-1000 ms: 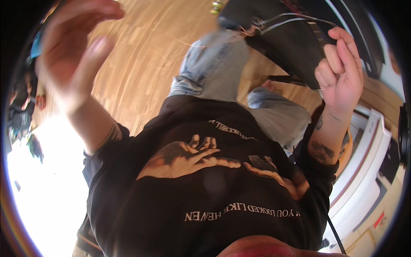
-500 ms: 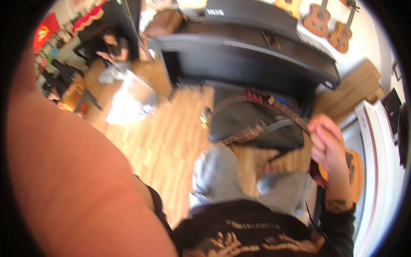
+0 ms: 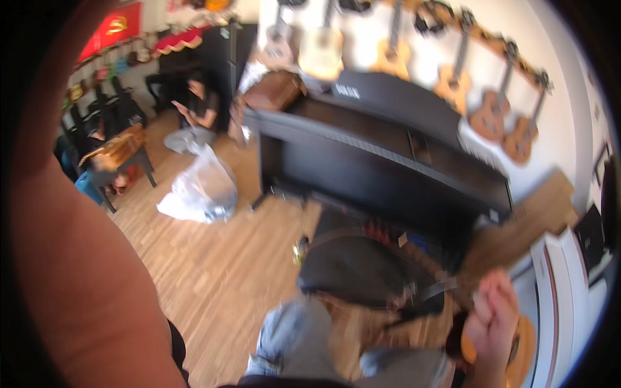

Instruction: The person sits in a room with musical instruments and manipulates a small bundle of thin wires. They untangle the wires, separate individual strands, and twist them together with their fingers. The person handles the wires repeatedly, attempting to organize or connect them.

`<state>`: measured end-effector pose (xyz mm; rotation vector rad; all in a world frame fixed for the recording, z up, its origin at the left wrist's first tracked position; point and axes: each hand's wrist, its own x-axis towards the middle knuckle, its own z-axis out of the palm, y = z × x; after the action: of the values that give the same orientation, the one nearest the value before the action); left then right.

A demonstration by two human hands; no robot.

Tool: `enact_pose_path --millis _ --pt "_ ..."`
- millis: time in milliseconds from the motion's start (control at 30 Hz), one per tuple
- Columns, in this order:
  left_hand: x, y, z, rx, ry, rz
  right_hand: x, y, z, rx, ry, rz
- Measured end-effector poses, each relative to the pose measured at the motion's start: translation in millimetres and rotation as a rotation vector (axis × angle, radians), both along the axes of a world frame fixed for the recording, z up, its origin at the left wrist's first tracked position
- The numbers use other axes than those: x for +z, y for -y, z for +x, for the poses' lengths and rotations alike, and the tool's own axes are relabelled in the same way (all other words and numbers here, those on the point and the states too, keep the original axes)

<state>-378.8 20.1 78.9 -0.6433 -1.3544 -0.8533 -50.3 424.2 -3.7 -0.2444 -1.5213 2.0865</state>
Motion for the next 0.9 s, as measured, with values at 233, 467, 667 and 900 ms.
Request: enact_pose_path --millis 233,467,667,900 --pt "-33.4 -98.1 84.2 -0.377 0.029 -0.251 16.1 -5.4 -18.7 0.164 -0.108 -0.038" --pt "-94.3 -210.2 157.4 -1.492 0.960 -0.279 35.9 -19.6 -14.3 0.335 -0.260 -0.041" --pt "-111.0 -231.0 180.6 -1.787 1.067 -0.178 45.7 -21.8 -9.1 0.264 -0.192 -0.028" --pt "-101.8 -198.6 176.5 -1.953 1.242 -0.142 26.7 -21.6 -10.6 0.240 -0.058 0.017"
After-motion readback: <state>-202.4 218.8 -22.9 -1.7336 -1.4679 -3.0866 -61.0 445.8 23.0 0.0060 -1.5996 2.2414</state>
